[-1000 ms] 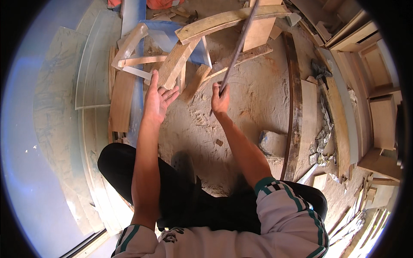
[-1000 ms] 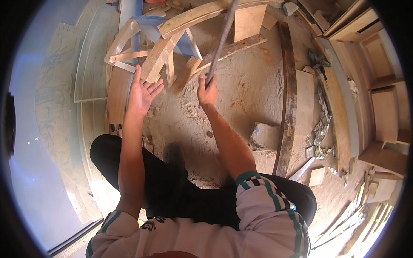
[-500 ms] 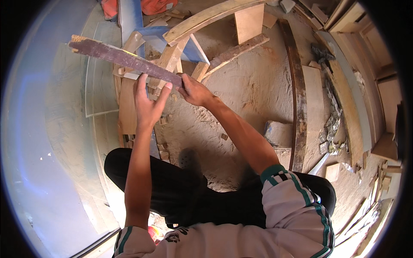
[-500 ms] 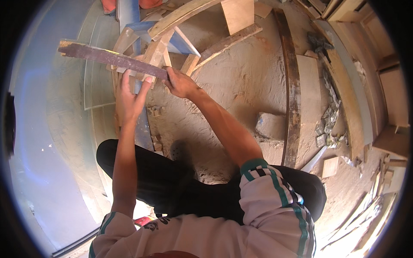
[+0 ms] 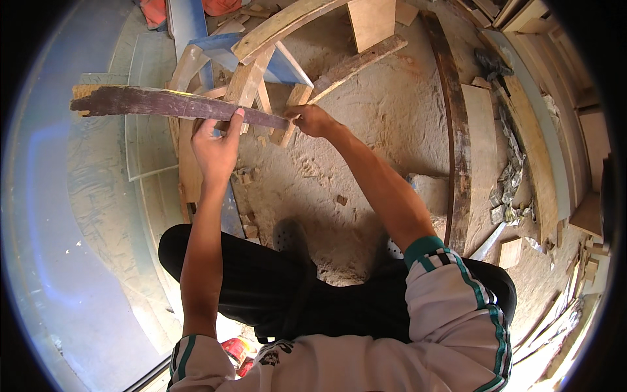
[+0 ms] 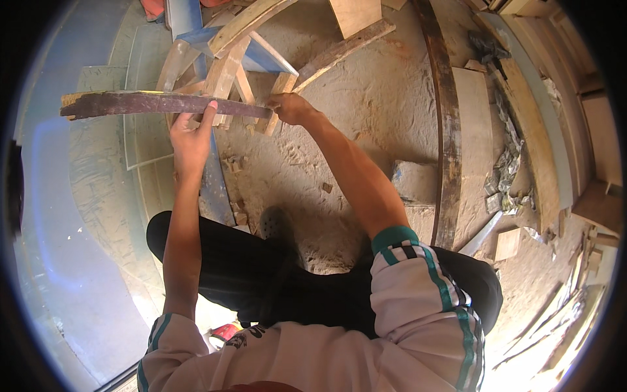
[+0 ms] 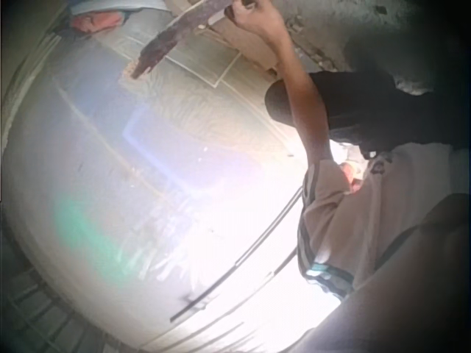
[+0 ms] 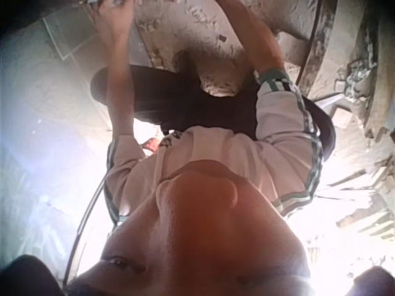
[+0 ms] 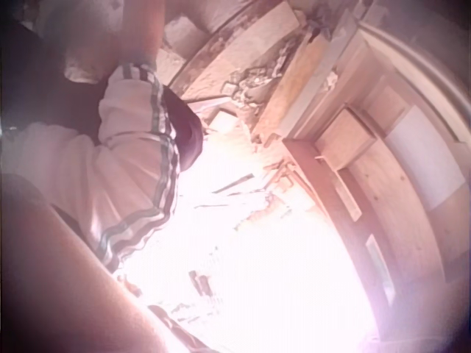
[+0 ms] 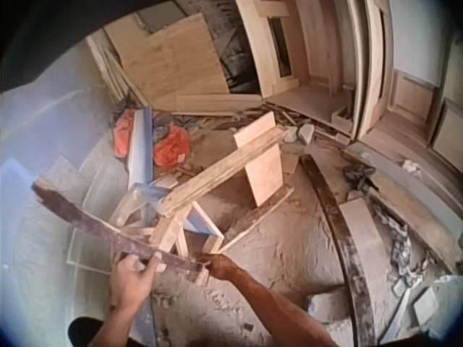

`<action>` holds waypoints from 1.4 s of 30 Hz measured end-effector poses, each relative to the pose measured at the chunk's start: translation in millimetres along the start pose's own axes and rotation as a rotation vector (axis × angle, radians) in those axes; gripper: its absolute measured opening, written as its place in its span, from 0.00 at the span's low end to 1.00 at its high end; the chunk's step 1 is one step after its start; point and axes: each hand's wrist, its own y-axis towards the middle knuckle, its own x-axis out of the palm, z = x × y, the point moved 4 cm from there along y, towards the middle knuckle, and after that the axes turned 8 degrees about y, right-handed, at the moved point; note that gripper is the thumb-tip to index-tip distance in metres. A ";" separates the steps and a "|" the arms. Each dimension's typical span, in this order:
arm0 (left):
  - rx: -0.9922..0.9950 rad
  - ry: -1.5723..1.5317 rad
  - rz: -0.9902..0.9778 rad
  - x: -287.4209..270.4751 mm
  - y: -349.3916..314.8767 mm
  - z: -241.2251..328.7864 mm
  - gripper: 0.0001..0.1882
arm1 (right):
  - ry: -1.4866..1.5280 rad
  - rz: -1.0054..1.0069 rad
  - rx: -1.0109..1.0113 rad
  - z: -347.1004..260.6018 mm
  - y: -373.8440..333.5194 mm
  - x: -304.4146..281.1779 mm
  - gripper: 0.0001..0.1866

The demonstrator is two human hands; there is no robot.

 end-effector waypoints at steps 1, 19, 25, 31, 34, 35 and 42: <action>-0.025 0.009 -0.020 -1.1 -0.7 -1.7 0.17 | 0.015 -0.007 0.035 2.1 -0.2 5.3 0.20; -0.013 -0.148 0.006 -6.6 -1.7 -4.3 0.12 | -0.079 0.155 0.079 -9.0 -22.6 46.4 0.21; -0.071 0.071 -0.103 -41.1 -15.9 -11.4 0.13 | -0.179 0.148 -0.051 -16.8 -49.3 72.2 0.22; -0.209 -0.167 -0.042 -48.1 -31.9 -61.9 0.20 | -0.140 0.215 -0.068 -33.8 -53.4 85.6 0.19; -0.195 -0.223 0.060 -29.3 -32.3 -54.7 0.26 | -0.246 0.251 -0.068 -14.9 -39.2 87.0 0.16; -0.231 -0.193 0.032 -24.7 -26.5 -50.3 0.30 | -0.284 0.293 -0.067 -13.6 -32.5 86.7 0.13; -0.155 -0.341 0.049 -18.9 -26.6 -68.7 0.27 | -0.330 0.183 0.066 -14.5 -29.6 100.3 0.11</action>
